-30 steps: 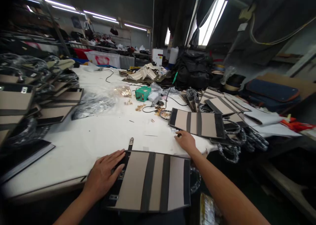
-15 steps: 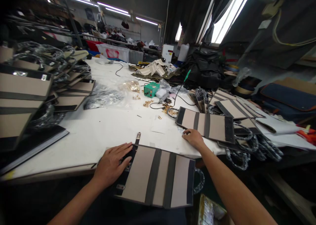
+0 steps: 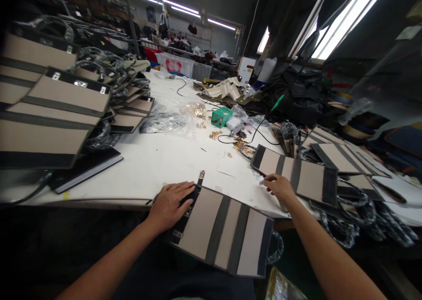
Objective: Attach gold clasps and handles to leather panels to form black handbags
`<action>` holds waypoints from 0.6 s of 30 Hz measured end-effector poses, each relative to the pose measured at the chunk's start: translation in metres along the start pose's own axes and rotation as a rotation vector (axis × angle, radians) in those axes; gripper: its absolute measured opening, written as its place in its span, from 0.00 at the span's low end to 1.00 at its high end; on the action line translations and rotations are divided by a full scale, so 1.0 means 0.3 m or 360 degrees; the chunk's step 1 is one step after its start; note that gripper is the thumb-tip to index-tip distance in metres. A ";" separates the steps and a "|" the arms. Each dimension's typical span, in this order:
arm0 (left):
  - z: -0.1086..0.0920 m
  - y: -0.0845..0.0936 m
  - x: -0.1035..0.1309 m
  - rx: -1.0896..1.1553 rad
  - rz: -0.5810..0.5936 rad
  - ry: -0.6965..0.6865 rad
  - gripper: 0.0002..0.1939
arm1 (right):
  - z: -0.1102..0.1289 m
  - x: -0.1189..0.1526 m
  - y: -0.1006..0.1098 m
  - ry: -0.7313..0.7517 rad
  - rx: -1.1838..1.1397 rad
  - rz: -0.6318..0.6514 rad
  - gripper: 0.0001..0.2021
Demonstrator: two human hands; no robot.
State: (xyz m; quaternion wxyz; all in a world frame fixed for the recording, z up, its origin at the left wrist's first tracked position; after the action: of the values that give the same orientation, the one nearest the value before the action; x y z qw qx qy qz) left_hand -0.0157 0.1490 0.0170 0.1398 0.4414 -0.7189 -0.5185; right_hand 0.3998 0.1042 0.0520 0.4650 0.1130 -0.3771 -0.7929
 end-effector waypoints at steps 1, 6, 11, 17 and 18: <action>0.000 -0.001 0.001 0.0009 -0.0001 0.0004 0.21 | 0.033 0.024 -0.009 0.0021 -0.0077 0.0015 0.16; -0.002 -0.006 0.003 0.0031 -0.0003 0.0028 0.20 | 0.279 0.220 -0.182 0.0179 -0.0347 0.0310 0.14; -0.006 -0.001 0.002 0.0044 0.0003 0.0058 0.21 | 0.452 0.356 -0.440 0.0212 -0.0474 0.0619 0.08; -0.003 -0.002 0.005 0.0085 0.0006 0.0080 0.22 | 0.447 0.331 -0.574 0.0187 -0.0376 0.0602 0.08; -0.002 -0.002 0.006 0.0093 0.0007 0.0079 0.22 | 0.442 0.329 -0.578 0.0188 -0.0362 0.0598 0.08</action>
State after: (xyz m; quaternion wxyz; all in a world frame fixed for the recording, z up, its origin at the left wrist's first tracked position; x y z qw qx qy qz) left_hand -0.0158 0.1472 0.0162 0.1459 0.4566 -0.7309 -0.4859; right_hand 0.1630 0.1376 0.0383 0.6355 0.0339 -0.2717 -0.7219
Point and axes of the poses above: each hand's wrist, its own x-axis away from the middle knuckle, its own y-axis out of the back of the hand, z = x × y, the point moved 3 cm from there along -x, towards the middle knuckle, and after that the axes turned 4 degrees about -x, right-handed, at the moved point
